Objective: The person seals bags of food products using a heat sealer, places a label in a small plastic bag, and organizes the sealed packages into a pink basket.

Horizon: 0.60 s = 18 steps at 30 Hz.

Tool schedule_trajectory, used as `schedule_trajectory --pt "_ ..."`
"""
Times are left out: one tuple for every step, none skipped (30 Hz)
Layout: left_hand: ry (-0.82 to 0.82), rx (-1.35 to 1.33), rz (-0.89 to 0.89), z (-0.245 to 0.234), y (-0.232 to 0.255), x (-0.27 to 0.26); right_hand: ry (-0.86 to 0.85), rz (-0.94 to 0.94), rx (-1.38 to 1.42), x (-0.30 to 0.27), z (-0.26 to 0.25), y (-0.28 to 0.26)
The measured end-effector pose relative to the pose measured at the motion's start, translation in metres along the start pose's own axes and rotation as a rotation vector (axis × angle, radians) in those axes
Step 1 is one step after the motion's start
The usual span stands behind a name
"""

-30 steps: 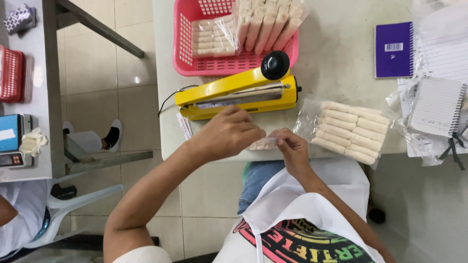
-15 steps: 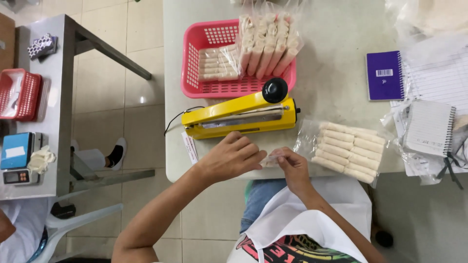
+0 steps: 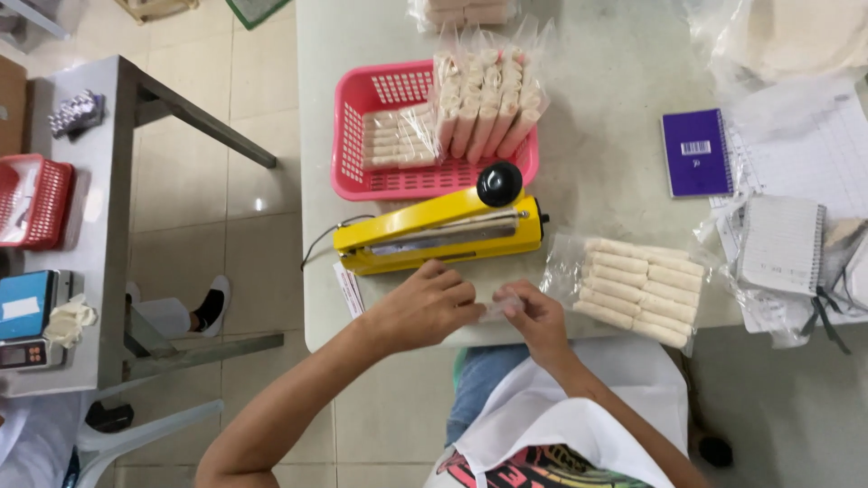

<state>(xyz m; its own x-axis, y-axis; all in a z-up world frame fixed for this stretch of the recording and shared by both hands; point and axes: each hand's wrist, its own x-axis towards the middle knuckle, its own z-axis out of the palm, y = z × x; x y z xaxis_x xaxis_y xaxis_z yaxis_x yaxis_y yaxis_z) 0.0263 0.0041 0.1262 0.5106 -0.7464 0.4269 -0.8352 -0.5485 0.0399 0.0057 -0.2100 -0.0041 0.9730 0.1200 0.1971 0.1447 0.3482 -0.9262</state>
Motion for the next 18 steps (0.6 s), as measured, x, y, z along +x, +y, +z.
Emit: schedule_trajectory --pt "-0.003 -0.015 -0.005 -0.004 -0.003 0.002 0.006 0.014 -0.005 0.003 0.003 -0.004" --pt "0.036 -0.054 0.002 -0.007 -0.006 0.003 -0.008 -0.016 -0.018 0.005 0.006 -0.008" --pt "0.077 -0.087 0.006 -0.011 -0.010 0.005 -0.029 -0.049 -0.029 0.011 0.009 -0.011" --pt "0.076 -0.097 -0.002 -0.013 -0.007 0.007 -0.028 -0.038 -0.033 0.010 0.006 -0.009" --pt "0.147 -0.063 -0.027 -0.016 -0.006 0.009 -0.024 -0.049 -0.010 0.012 0.005 -0.006" --pt "0.218 -0.030 -0.052 -0.020 -0.006 0.012 -0.020 -0.060 0.012 0.015 0.003 -0.004" --pt "0.219 -0.033 -0.060 -0.017 -0.007 0.005 -0.023 -0.053 0.010 0.015 0.002 -0.001" --pt "0.228 -0.024 -0.065 -0.013 -0.007 -0.002 0.004 -0.052 0.036 0.014 0.002 0.002" --pt "0.234 -0.016 -0.073 -0.010 -0.006 -0.010 0.031 -0.048 0.062 0.012 0.002 0.005" --pt "0.234 -0.021 -0.084 -0.012 -0.006 -0.010 0.028 -0.037 0.060 0.012 0.002 0.006" --pt "0.223 -0.016 -0.093 -0.014 -0.006 -0.011 0.032 -0.034 0.086 0.011 0.002 0.006" --pt "0.211 -0.011 -0.102 -0.017 -0.005 -0.013 0.037 -0.032 0.112 0.009 0.003 0.006" --pt "0.213 -0.010 -0.110 -0.016 -0.003 -0.015 0.030 -0.027 0.110 0.007 0.003 0.005" --pt "0.178 -0.018 -0.121 -0.015 -0.001 -0.018 0.035 -0.003 0.127 0.006 0.002 0.004" --pt "0.145 -0.026 -0.130 -0.014 0.000 -0.019 0.040 0.016 0.141 0.006 0.002 0.002" --pt "0.149 -0.025 -0.135 -0.017 0.000 -0.018 0.034 0.018 0.138 0.007 0.001 0.002" --pt "0.122 0.019 -0.144 -0.020 0.001 -0.018 0.035 0.025 0.146 0.005 0.001 0.002" --pt "0.094 0.063 -0.154 -0.023 0.003 -0.018 0.035 0.032 0.155 0.004 0.000 0.002"
